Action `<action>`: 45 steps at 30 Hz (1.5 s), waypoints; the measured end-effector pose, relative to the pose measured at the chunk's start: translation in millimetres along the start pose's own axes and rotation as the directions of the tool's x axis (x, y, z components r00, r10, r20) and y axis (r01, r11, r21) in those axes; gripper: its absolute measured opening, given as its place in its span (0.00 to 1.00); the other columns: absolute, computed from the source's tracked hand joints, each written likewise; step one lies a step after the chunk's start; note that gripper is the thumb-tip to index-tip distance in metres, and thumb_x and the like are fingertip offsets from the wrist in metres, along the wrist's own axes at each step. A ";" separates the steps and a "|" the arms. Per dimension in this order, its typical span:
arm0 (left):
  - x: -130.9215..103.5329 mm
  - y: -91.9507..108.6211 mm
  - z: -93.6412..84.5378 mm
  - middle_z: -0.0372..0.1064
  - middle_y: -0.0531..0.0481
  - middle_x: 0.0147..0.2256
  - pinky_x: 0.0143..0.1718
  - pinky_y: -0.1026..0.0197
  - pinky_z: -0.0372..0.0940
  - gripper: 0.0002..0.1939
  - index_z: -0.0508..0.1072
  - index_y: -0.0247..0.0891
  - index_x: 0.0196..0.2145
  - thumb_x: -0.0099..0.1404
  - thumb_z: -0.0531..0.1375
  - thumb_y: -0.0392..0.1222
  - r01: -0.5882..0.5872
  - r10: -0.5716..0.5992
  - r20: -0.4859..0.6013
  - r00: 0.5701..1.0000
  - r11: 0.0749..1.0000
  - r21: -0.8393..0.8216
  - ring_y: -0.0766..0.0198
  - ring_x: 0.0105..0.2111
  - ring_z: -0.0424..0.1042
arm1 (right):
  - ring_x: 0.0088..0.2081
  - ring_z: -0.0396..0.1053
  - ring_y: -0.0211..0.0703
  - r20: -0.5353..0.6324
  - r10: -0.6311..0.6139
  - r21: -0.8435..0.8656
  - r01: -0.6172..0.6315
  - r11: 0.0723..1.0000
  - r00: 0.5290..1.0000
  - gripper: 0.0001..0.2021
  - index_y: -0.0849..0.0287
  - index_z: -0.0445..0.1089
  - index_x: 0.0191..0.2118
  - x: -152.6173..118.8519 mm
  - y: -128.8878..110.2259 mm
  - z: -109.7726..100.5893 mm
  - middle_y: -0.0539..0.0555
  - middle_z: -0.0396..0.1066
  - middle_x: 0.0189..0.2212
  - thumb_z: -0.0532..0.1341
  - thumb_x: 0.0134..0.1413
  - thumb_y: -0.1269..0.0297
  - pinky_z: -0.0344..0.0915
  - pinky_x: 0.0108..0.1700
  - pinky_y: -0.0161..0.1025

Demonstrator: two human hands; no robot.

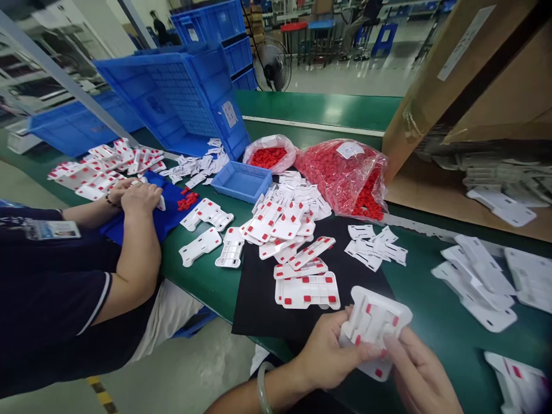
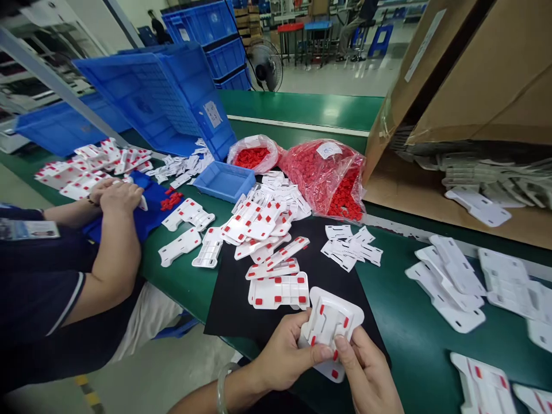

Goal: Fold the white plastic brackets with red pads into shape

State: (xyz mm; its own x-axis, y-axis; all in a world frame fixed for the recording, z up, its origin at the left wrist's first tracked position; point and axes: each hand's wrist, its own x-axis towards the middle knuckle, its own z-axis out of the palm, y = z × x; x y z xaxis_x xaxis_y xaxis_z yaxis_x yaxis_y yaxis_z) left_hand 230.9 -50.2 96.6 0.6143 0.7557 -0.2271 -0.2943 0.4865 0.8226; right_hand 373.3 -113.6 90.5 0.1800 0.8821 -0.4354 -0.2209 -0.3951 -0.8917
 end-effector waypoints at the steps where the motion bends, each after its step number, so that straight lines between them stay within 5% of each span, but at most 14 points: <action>1: -1.1 0.3 1.1 0.68 0.46 0.35 0.38 0.66 0.62 0.20 0.74 0.28 0.44 0.59 0.66 0.45 -0.013 0.014 -0.006 1.000 1.000 0.016 0.68 0.33 0.64 | 0.43 0.72 0.51 -0.012 -0.004 -0.011 0.003 1.000 1.000 0.21 0.56 0.69 0.50 0.8 3.1 -1.3 0.58 0.73 0.44 0.62 0.55 0.50 0.71 0.36 0.37; 8: -3.3 -9.9 10.0 0.67 0.48 0.34 0.36 0.68 0.60 0.16 0.73 0.29 0.44 0.62 0.63 0.42 -0.063 0.070 -0.098 0.993 0.995 0.073 0.69 0.32 0.61 | 0.37 0.74 0.51 -0.035 -0.105 -0.061 0.103 0.993 0.994 0.23 0.59 0.69 0.51 9.3 11.4 2.4 0.58 0.75 0.35 0.59 0.56 0.49 0.72 0.32 0.38; 13: -2.4 -6.8 2.5 0.68 0.46 0.36 0.35 0.67 0.60 0.17 0.71 0.30 0.46 0.62 0.63 0.43 -0.080 0.093 -0.045 0.995 0.968 0.240 0.68 0.32 0.63 | 0.42 0.73 0.51 -0.010 -0.107 -0.112 0.105 0.988 0.994 0.22 0.59 0.68 0.53 3.9 1.2 2.4 0.60 0.74 0.41 0.56 0.60 0.50 0.73 0.38 0.38; 16: -3.3 4.2 -5.1 0.69 0.45 0.36 0.37 0.64 0.61 0.16 0.70 0.30 0.44 0.63 0.61 0.44 -0.157 0.160 0.019 0.987 0.927 0.340 0.65 0.34 0.65 | 0.49 0.71 0.50 0.061 -0.218 -0.256 0.226 0.940 0.974 0.21 0.58 0.67 0.55 1.0 -3.0 -6.2 0.60 0.71 0.50 0.57 0.60 0.55 0.71 0.46 0.35; 19: -4.8 14.5 -9.1 0.70 0.46 0.34 0.38 0.63 0.61 0.10 0.72 0.32 0.40 0.65 0.58 0.42 -0.193 0.210 0.025 0.977 0.835 0.515 0.65 0.33 0.66 | 0.55 0.66 0.48 0.132 -0.354 -0.369 0.378 0.849 0.926 0.21 0.55 0.62 0.59 1.2 -6.1 -12.8 0.58 0.63 0.58 0.56 0.61 0.60 0.67 0.52 0.34; 24: -7.0 19.3 -8.6 0.71 0.46 0.32 0.35 0.64 0.63 0.08 0.71 0.31 0.39 0.63 0.59 0.38 -0.357 0.386 0.126 0.914 0.615 0.703 0.65 0.31 0.68 | 0.48 0.72 0.38 0.188 -0.523 -0.469 0.544 0.696 0.831 0.19 0.51 0.57 0.59 2.4 -6.5 -15.4 0.53 0.72 0.50 0.54 0.63 0.67 0.69 0.47 0.27; 28: -8.4 17.6 -10.3 0.72 0.43 0.34 0.35 0.63 0.66 0.09 0.71 0.30 0.41 0.63 0.60 0.36 -0.436 0.432 0.216 0.876 0.513 0.739 0.62 0.32 0.71 | 0.46 0.73 0.37 0.277 -0.650 -0.593 0.658 0.463 0.707 0.18 0.54 0.59 0.56 0.5 -7.0 -16.2 0.51 0.73 0.48 0.56 0.61 0.69 0.68 0.49 0.26; 34: -11.5 16.8 -6.0 0.74 0.40 0.37 0.40 0.60 0.70 0.12 0.69 0.30 0.44 0.61 0.58 0.29 -0.607 0.583 0.355 0.731 0.318 0.728 0.59 0.37 0.74 | 0.44 0.74 0.38 0.323 -0.787 -0.559 0.777 0.290 0.526 0.21 0.59 0.61 0.56 -2.1 -3.7 -20.3 0.53 0.75 0.45 0.57 0.56 0.76 0.70 0.49 0.28; 36: -11.4 14.5 -3.0 0.74 0.40 0.37 0.39 0.60 0.71 0.12 0.69 0.30 0.43 0.61 0.59 0.28 -0.607 0.608 0.350 0.713 0.285 0.742 0.59 0.36 0.75 | 0.44 0.74 0.38 0.311 -0.779 -0.550 0.772 0.320 0.544 0.21 0.58 0.62 0.55 -1.0 -2.2 -21.3 0.52 0.75 0.45 0.57 0.56 0.76 0.70 0.49 0.29; 42: -4.9 6.9 -2.5 0.75 0.42 0.40 0.41 0.59 0.72 0.16 0.68 0.33 0.47 0.61 0.60 0.27 -0.587 0.690 0.291 0.663 0.238 0.774 0.60 0.39 0.75 | 0.54 0.68 0.41 0.155 -0.663 -0.471 0.644 0.603 0.733 0.26 0.56 0.54 0.62 3.0 -0.1 -19.8 0.57 0.67 0.55 0.59 0.59 0.68 0.68 0.52 0.33; 45: -3.2 9.2 -1.2 0.74 0.41 0.42 0.42 0.58 0.72 0.18 0.68 0.34 0.47 0.59 0.60 0.26 -0.587 0.733 0.298 0.611 0.167 0.792 0.58 0.42 0.75 | 0.59 0.61 0.46 0.160 -0.610 -0.537 0.587 0.606 0.776 0.31 0.56 0.50 0.64 3.4 3.7 -17.5 0.59 0.59 0.61 0.60 0.58 0.64 0.65 0.56 0.38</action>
State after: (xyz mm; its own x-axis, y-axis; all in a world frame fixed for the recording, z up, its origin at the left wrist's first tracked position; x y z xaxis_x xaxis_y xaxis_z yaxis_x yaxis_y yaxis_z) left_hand 225.3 -47.5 104.2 0.3776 0.6878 0.6199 0.1706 -0.7097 0.6835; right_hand 389.9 -116.5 83.6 0.1213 0.9666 0.2258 0.4867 0.1403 -0.8622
